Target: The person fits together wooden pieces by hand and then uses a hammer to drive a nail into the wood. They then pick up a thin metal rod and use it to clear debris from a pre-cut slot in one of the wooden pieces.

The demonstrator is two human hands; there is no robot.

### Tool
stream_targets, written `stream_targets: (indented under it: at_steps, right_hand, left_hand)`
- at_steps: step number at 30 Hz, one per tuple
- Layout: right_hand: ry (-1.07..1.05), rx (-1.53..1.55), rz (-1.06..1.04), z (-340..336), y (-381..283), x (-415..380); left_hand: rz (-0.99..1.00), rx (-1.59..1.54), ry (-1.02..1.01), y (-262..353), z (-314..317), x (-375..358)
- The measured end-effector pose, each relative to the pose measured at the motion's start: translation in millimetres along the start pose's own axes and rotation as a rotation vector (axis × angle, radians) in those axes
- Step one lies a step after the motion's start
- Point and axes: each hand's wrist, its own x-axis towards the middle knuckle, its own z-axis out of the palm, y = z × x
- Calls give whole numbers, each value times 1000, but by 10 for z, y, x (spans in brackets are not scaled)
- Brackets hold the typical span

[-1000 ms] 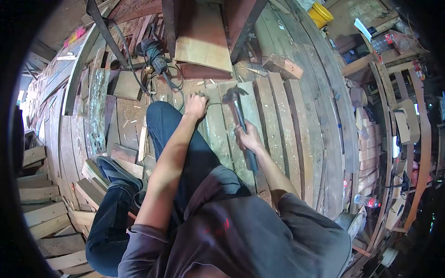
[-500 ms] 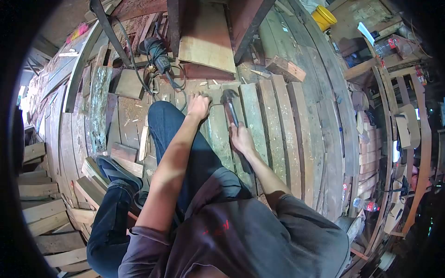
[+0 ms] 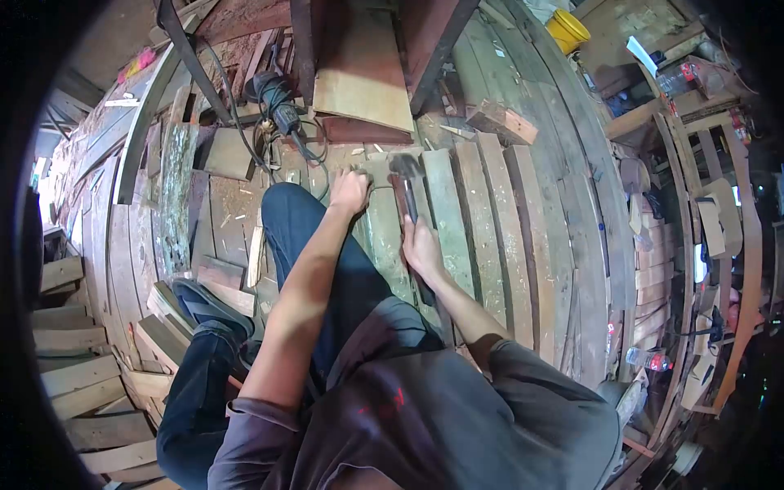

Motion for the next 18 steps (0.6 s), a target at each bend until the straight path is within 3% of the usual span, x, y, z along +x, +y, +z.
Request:
stream_targets:
  at_steps: [3,7,10,18]
  right_hand:
    - [-114,-19,10,-33,55,19]
    - [-74,48,50,-120,-56,-56]
    - [-31,41,57,-112,-34,7]
    - [-38,62,23,-24,106,7]
  left_hand:
    - [-37,-59,147,-91,322,84]
    - [35,37,-60,16,-45,-11]
    - [79,18,29,22,-28,-49]
    - [90,48,23,-48,175,-11]
